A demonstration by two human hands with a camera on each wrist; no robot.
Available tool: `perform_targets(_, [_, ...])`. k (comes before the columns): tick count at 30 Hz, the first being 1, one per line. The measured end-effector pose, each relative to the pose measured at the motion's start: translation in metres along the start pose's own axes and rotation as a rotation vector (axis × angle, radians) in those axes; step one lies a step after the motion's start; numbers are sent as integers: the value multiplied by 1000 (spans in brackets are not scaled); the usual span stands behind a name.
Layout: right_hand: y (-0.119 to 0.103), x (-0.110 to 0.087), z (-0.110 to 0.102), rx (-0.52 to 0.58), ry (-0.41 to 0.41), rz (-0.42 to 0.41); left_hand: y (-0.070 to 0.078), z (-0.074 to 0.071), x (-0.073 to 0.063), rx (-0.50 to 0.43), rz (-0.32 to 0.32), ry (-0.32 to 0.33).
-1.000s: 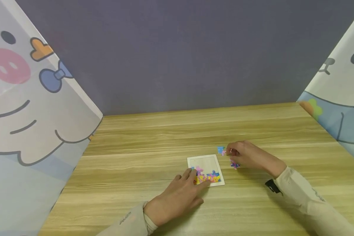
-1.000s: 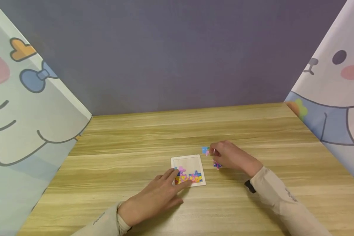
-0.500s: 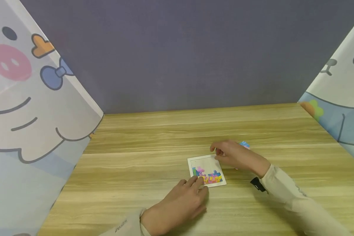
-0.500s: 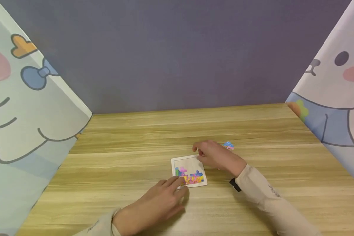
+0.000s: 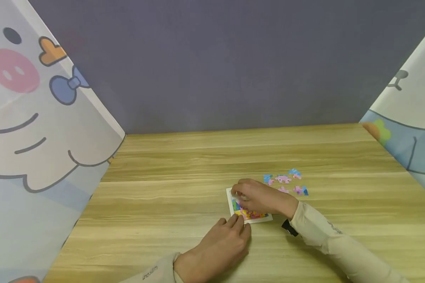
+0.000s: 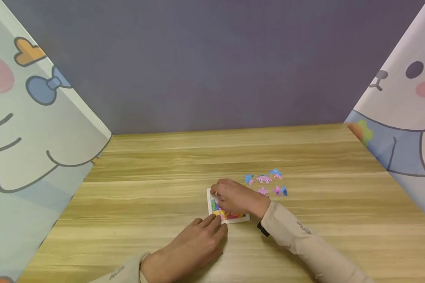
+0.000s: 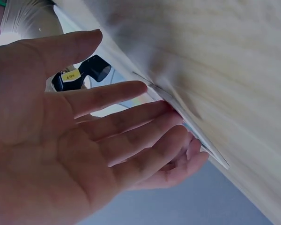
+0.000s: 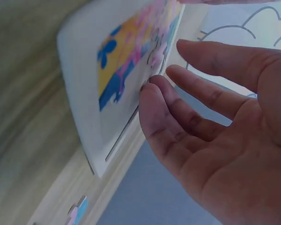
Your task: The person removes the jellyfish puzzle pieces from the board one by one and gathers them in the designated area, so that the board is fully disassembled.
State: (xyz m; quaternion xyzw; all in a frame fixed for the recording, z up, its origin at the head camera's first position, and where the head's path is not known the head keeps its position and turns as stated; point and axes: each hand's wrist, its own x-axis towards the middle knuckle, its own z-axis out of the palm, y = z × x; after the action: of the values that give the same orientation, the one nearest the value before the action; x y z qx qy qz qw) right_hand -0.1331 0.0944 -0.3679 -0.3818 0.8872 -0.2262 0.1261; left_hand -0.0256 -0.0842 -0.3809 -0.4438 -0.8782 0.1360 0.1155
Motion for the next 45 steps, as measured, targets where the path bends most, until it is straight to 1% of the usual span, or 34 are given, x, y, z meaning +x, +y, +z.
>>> perform_targets(3, [-1, -1, 3, 7, 4, 4, 0, -1, 1, 3, 6, -23])
perform_targets(7, [-3, -1, 5, 14, -13, 18, 0, -3, 1, -35, 13, -86])
perform_targets(11, [-3, 1, 7, -6, -10, 14, 0, -3, 2, -52, -2, -101])
perform_targets(14, [-3, 2, 9, -20, 7, 1, 0, -3, 3, -52, -15, -96])
perform_targets(21, [-4, 2, 9, -20, 10, 6, -5, 0, 5, -71, -21, -10])
perform_targets(25, [-4, 2, 9, -20, 10, 8, -7, 2, 5, -82, -16, 10])
perform_targets(30, [-4, 1, 9, -12, 11, 17, -7, 2, 6, -62, -1, 16])
perform_targets(32, [-4, 1, 8, -6, 12, 16, -8, 2, 6, -64, 2, 4])
perform_targets(37, [0, 2, 7, 11, 43, -24, -8, 1, 7, -61, 1, -19])
perform_targets(39, [1, 3, 6, 33, 52, -40, -8, 1, 7, -58, 1, -16])
perform_targets(45, [5, 3, 5, 129, 17, -45, -9, 1, 7, -58, 2, 5])
